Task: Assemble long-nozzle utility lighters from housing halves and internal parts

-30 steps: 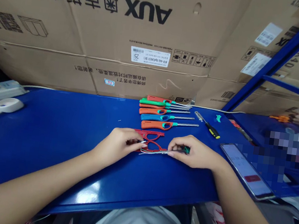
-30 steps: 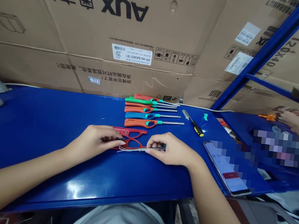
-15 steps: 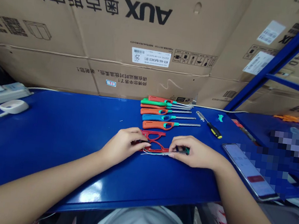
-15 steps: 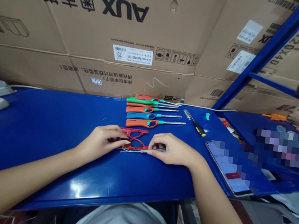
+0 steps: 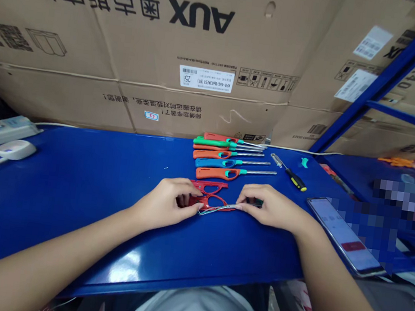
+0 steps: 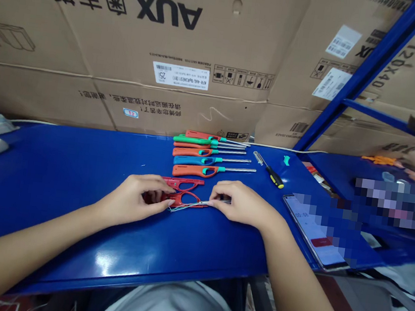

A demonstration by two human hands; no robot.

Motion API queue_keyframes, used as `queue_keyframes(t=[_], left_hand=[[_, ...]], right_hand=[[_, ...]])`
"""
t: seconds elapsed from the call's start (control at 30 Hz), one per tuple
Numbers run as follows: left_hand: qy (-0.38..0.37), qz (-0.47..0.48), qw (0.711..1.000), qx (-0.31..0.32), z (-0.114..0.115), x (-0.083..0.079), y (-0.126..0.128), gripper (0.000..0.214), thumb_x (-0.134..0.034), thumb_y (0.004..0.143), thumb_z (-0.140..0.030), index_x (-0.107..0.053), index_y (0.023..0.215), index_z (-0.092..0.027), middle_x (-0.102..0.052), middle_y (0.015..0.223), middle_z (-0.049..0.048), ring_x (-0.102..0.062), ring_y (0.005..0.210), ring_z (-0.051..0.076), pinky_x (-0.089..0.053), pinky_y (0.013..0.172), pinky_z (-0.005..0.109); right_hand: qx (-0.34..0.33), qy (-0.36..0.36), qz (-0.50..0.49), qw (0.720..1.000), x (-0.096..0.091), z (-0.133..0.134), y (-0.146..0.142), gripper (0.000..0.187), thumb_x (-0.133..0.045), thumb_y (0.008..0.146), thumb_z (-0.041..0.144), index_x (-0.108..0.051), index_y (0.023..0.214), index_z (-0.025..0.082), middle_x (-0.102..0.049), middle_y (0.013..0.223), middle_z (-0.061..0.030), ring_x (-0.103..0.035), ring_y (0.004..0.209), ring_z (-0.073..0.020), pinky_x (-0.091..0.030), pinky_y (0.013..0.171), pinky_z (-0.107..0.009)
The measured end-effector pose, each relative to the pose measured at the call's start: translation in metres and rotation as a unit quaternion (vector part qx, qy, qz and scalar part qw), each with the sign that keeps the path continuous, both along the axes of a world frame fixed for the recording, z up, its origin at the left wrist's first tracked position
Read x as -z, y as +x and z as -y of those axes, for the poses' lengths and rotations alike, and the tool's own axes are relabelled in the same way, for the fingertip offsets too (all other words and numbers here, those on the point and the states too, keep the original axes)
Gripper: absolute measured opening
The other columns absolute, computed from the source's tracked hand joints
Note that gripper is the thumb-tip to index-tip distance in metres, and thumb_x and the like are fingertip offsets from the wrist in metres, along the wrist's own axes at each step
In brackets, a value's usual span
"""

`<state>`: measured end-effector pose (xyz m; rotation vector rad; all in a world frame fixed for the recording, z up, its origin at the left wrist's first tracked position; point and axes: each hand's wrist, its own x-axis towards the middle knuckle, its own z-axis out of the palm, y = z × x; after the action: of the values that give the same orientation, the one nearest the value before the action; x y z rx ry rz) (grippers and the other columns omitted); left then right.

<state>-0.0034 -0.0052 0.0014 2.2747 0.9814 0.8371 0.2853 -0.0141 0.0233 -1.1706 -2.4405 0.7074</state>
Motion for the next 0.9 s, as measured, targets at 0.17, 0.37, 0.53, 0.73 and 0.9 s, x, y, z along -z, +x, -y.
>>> queue_keyframes(t=[0.17, 0.37, 0.53, 0.73, 0.9], left_hand=[[-0.03, -0.025, 0.999, 0.03, -0.003, -0.005, -0.004, 0.03, -0.079, 0.077, -0.03, -0.076, 0.103, -0.016, -0.07, 0.089, 0.0052, -0.06, 0.061, 0.01, -0.052, 0.057, 0.021], [-0.048, -0.037, 0.997, 0.047, -0.006, -0.009, -0.008, 0.031, -0.079, 0.075, -0.027, -0.076, 0.105, -0.017, -0.072, 0.091, 0.0048, -0.062, 0.064, 0.01, -0.054, 0.06, 0.022], [-0.092, -0.023, 0.995, 0.033, -0.01, -0.007, -0.008, 0.023, -0.076, 0.078, -0.026, -0.076, 0.098, -0.015, -0.074, 0.088, 0.0052, -0.064, 0.06, 0.01, -0.053, 0.057, 0.02], [-0.131, 0.006, 0.991, 0.006, -0.013, -0.004, -0.007, 0.025, -0.079, 0.076, -0.036, -0.077, 0.089, -0.014, -0.075, 0.087, 0.0066, -0.068, 0.064, 0.014, -0.055, 0.059, 0.023], [-0.152, 0.026, 0.988, -0.013, -0.013, -0.002, -0.005, 0.023, -0.075, 0.078, -0.035, -0.078, 0.089, -0.015, -0.076, 0.091, 0.0072, -0.066, 0.063, 0.013, -0.052, 0.056, 0.022]], right_hand=[[0.0, 0.01, -0.008, 1.0, 0.002, -0.002, 0.004, 0.016, -0.063, 0.094, 0.028, -0.073, 0.085, 0.018, -0.067, 0.089, -0.0039, -0.062, 0.08, -0.0151, -0.046, 0.076, -0.027], [0.006, 0.014, -0.022, 1.0, 0.003, -0.002, 0.005, 0.016, -0.064, 0.094, 0.027, -0.075, 0.086, 0.019, -0.068, 0.087, -0.0032, -0.064, 0.081, -0.0147, -0.047, 0.077, -0.026], [-0.002, 0.039, 0.004, 0.999, 0.004, -0.002, 0.004, 0.018, -0.061, 0.096, 0.027, -0.076, 0.089, 0.019, -0.069, 0.09, -0.0036, -0.064, 0.082, -0.0148, -0.047, 0.077, -0.026], [0.01, 0.055, 0.057, 0.997, 0.002, 0.0, 0.004, 0.018, -0.059, 0.097, 0.028, -0.075, 0.091, 0.021, -0.069, 0.093, -0.0035, -0.064, 0.082, -0.0156, -0.045, 0.074, -0.026], [0.01, 0.035, 0.031, 0.999, 0.001, -0.001, 0.005, 0.016, -0.063, 0.095, 0.026, -0.076, 0.088, 0.02, -0.069, 0.089, -0.0028, -0.064, 0.08, -0.015, -0.045, 0.073, -0.025]])
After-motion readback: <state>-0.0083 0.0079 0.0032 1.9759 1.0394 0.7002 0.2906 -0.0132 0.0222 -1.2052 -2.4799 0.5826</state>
